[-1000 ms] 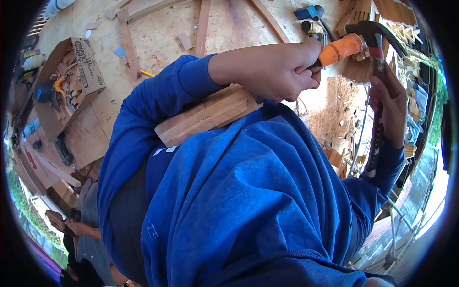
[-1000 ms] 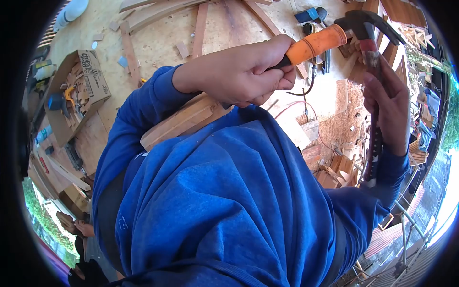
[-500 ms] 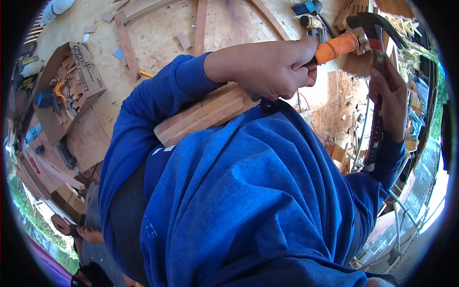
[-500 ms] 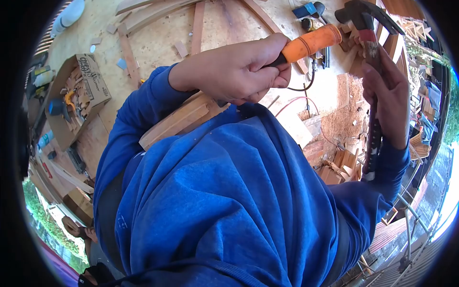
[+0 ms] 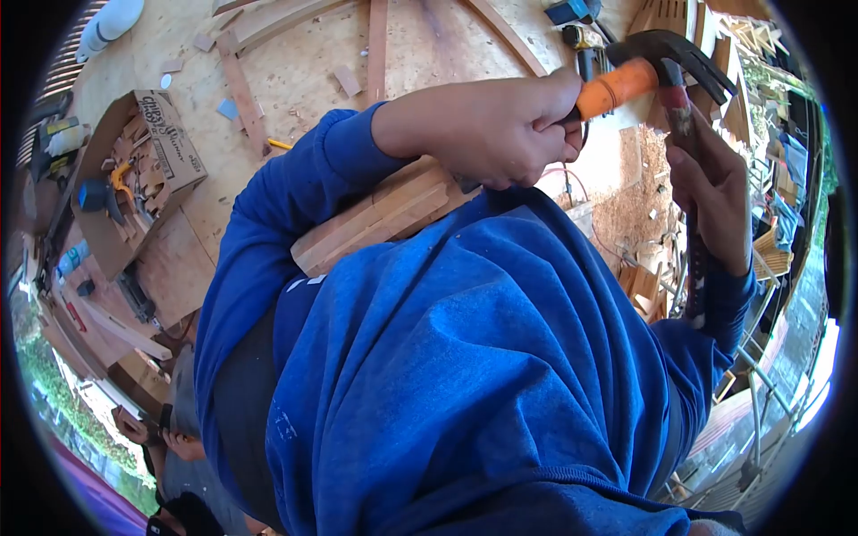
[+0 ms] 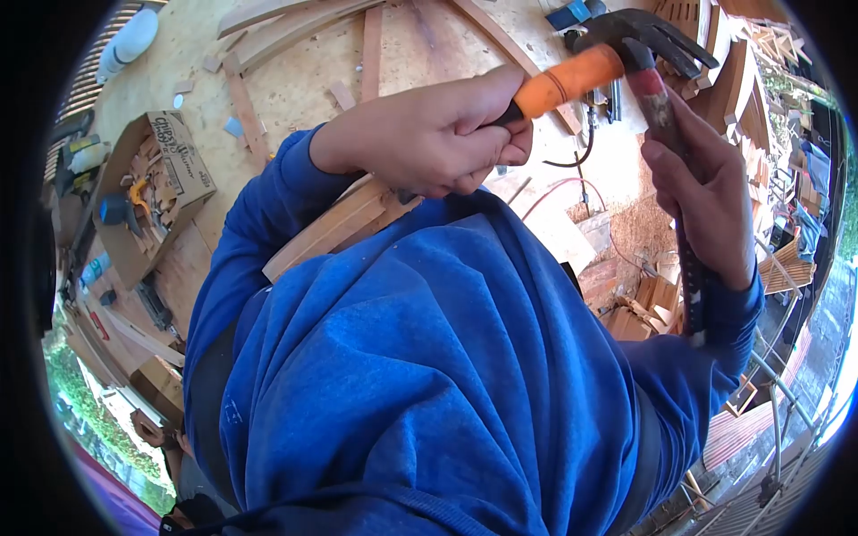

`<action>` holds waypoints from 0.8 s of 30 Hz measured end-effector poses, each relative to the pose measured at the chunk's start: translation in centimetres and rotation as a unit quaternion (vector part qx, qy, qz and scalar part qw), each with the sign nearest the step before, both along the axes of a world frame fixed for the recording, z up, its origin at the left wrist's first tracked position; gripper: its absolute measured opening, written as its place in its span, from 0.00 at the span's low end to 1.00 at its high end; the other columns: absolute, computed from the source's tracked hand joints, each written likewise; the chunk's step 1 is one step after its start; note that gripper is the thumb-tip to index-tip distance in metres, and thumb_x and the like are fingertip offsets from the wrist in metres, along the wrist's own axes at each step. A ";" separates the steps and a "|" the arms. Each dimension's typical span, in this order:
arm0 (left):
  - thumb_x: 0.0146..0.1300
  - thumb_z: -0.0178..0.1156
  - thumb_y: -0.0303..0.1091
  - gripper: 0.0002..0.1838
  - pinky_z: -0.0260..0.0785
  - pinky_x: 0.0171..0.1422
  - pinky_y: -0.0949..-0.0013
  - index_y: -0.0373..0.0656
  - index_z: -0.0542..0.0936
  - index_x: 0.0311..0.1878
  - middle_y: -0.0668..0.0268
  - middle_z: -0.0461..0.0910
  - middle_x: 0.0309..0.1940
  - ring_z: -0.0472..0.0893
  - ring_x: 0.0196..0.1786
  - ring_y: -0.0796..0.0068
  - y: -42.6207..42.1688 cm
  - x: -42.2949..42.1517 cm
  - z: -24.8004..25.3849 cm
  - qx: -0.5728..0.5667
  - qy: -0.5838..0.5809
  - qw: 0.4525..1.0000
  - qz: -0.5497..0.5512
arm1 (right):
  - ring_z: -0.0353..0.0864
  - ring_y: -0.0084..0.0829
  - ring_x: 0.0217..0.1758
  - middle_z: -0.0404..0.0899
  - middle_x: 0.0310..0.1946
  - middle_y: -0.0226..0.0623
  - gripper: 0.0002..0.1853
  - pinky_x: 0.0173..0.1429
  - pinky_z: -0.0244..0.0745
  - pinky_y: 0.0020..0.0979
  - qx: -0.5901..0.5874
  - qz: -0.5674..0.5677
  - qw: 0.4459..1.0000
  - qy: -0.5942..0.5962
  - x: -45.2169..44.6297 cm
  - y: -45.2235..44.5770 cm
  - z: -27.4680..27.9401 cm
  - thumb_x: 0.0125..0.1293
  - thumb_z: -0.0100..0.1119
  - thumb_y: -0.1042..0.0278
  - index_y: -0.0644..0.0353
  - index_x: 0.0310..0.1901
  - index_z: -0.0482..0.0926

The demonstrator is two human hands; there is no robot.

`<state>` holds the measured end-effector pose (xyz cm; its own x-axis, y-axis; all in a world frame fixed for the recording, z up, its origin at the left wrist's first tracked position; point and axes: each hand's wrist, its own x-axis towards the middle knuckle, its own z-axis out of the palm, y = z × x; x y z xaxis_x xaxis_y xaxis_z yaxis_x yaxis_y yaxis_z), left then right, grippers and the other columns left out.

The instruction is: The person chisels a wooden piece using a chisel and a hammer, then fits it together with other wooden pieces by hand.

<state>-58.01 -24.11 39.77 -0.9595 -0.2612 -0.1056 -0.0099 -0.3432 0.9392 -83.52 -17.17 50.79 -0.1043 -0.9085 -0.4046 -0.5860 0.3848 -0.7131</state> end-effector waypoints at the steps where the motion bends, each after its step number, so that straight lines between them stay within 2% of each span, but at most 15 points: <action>1: 0.68 0.42 0.24 0.05 0.59 0.21 0.80 0.43 0.63 0.45 0.73 0.67 0.27 0.65 0.18 0.88 -0.1 -0.1 -0.1 -0.004 -0.002 1.000 -0.004 | 0.64 0.12 0.23 0.70 0.26 0.23 0.31 0.26 0.59 0.16 0.004 -0.010 1.000 -0.013 -0.5 -0.3 0.1 0.68 0.60 0.74 0.63 0.72 0.62; 3: 0.68 0.42 0.24 0.05 0.59 0.21 0.80 0.43 0.64 0.45 0.74 0.66 0.23 0.64 0.18 0.88 0.3 -0.3 -0.8 -0.033 0.053 0.998 0.030 | 0.65 0.12 0.23 0.71 0.27 0.23 0.31 0.25 0.60 0.16 0.000 -0.024 0.999 -0.022 -3.1 -1.2 0.0 0.68 0.60 0.74 0.64 0.72 0.63; 4: 0.68 0.42 0.24 0.05 0.59 0.21 0.80 0.43 0.64 0.45 0.74 0.66 0.23 0.64 0.18 0.88 0.5 -0.3 -0.9 -0.029 0.054 0.998 0.030 | 0.65 0.12 0.23 0.71 0.26 0.24 0.31 0.25 0.60 0.16 -0.074 -0.006 0.997 0.011 -4.1 -1.9 -0.5 0.69 0.59 0.74 0.64 0.72 0.62; 6: 0.69 0.42 0.25 0.05 0.58 0.20 0.81 0.43 0.64 0.46 0.75 0.64 0.19 0.64 0.17 0.88 0.4 -0.3 -0.8 -0.050 0.061 0.996 0.045 | 0.63 0.12 0.22 0.70 0.25 0.22 0.29 0.24 0.59 0.18 -0.093 -0.025 0.995 0.027 -2.7 -0.9 -0.8 0.70 0.58 0.71 0.65 0.71 0.64; 8: 0.69 0.42 0.25 0.05 0.58 0.20 0.81 0.43 0.64 0.46 0.76 0.64 0.18 0.64 0.18 0.88 0.3 0.0 0.1 -0.057 0.047 0.996 0.049 | 0.64 0.12 0.22 0.69 0.23 0.21 0.29 0.24 0.59 0.18 0.031 -0.035 0.999 -0.026 0.9 0.2 0.5 0.70 0.58 0.70 0.64 0.71 0.63; 9: 0.69 0.42 0.25 0.05 0.58 0.20 0.81 0.43 0.64 0.46 0.76 0.63 0.17 0.65 0.18 0.88 0.4 0.2 0.3 -0.056 0.035 0.996 0.051 | 0.63 0.12 0.21 0.69 0.23 0.21 0.30 0.23 0.58 0.18 0.050 0.027 0.998 0.000 -1.1 -0.1 0.7 0.71 0.58 0.69 0.65 0.71 0.63; 13: 0.69 0.41 0.25 0.05 0.57 0.20 0.81 0.43 0.64 0.46 0.76 0.64 0.17 0.64 0.17 0.88 0.1 0.3 -0.4 -0.039 0.034 0.998 0.027 | 0.64 0.13 0.21 0.70 0.25 0.23 0.29 0.24 0.59 0.16 -0.111 -0.007 0.991 0.074 -3.0 -0.7 -0.9 0.71 0.58 0.70 0.64 0.71 0.63; 15: 0.68 0.45 0.27 0.05 0.63 0.22 0.75 0.40 0.65 0.45 0.72 0.68 0.19 0.68 0.19 0.84 0.1 0.4 -0.1 -0.059 0.033 0.997 0.021 | 0.63 0.13 0.21 0.69 0.26 0.23 0.29 0.25 0.59 0.17 -0.030 0.035 0.998 0.045 -0.6 0.0 -0.1 0.72 0.57 0.69 0.64 0.71 0.63; 16: 0.68 0.45 0.27 0.05 0.63 0.22 0.75 0.40 0.65 0.45 0.72 0.68 0.19 0.68 0.19 0.84 0.0 0.2 -0.4 -0.061 0.032 0.997 0.016 | 0.63 0.13 0.22 0.69 0.26 0.23 0.29 0.25 0.59 0.17 0.014 0.057 0.997 0.041 0.0 -0.1 0.5 0.72 0.57 0.69 0.64 0.71 0.63; 18: 0.68 0.46 0.28 0.05 0.64 0.22 0.75 0.40 0.65 0.45 0.72 0.68 0.19 0.68 0.19 0.84 0.4 0.1 -1.3 -0.056 0.058 0.996 0.040 | 0.64 0.12 0.22 0.69 0.26 0.23 0.30 0.25 0.60 0.18 -0.015 0.007 1.000 0.014 -1.8 -1.1 -0.2 0.70 0.60 0.68 0.64 0.71 0.63; 19: 0.68 0.46 0.28 0.05 0.64 0.22 0.75 0.40 0.65 0.45 0.72 0.68 0.19 0.68 0.19 0.84 0.5 0.2 -1.2 -0.053 0.060 0.996 0.043 | 0.64 0.12 0.22 0.69 0.26 0.23 0.31 0.25 0.60 0.18 -0.065 0.009 0.996 0.063 -2.1 -1.5 -0.6 0.70 0.60 0.68 0.64 0.72 0.63; 20: 0.68 0.46 0.28 0.05 0.64 0.22 0.76 0.40 0.65 0.45 0.72 0.68 0.19 0.68 0.19 0.85 0.2 0.5 -0.8 -0.052 0.049 0.997 0.031 | 0.64 0.12 0.22 0.69 0.26 0.23 0.31 0.25 0.60 0.18 -0.067 0.018 0.996 0.063 -1.2 -1.2 -0.4 0.70 0.60 0.68 0.64 0.72 0.63; 22: 0.68 0.46 0.28 0.06 0.64 0.22 0.76 0.40 0.65 0.45 0.72 0.68 0.19 0.68 0.19 0.85 0.0 0.7 -0.6 -0.054 0.035 0.998 0.016 | 0.63 0.12 0.22 0.69 0.26 0.24 0.30 0.24 0.59 0.18 -0.004 0.026 1.000 0.015 0.8 0.4 0.3 0.71 0.58 0.70 0.65 0.72 0.63; 24: 0.68 0.46 0.28 0.06 0.65 0.22 0.76 0.40 0.65 0.46 0.72 0.69 0.20 0.69 0.19 0.84 0.2 0.4 -1.0 -0.032 0.023 0.999 0.032 | 0.63 0.12 0.22 0.70 0.26 0.24 0.29 0.24 0.59 0.18 0.033 0.045 0.998 0.009 -1.1 -0.1 0.8 0.71 0.57 0.72 0.65 0.72 0.62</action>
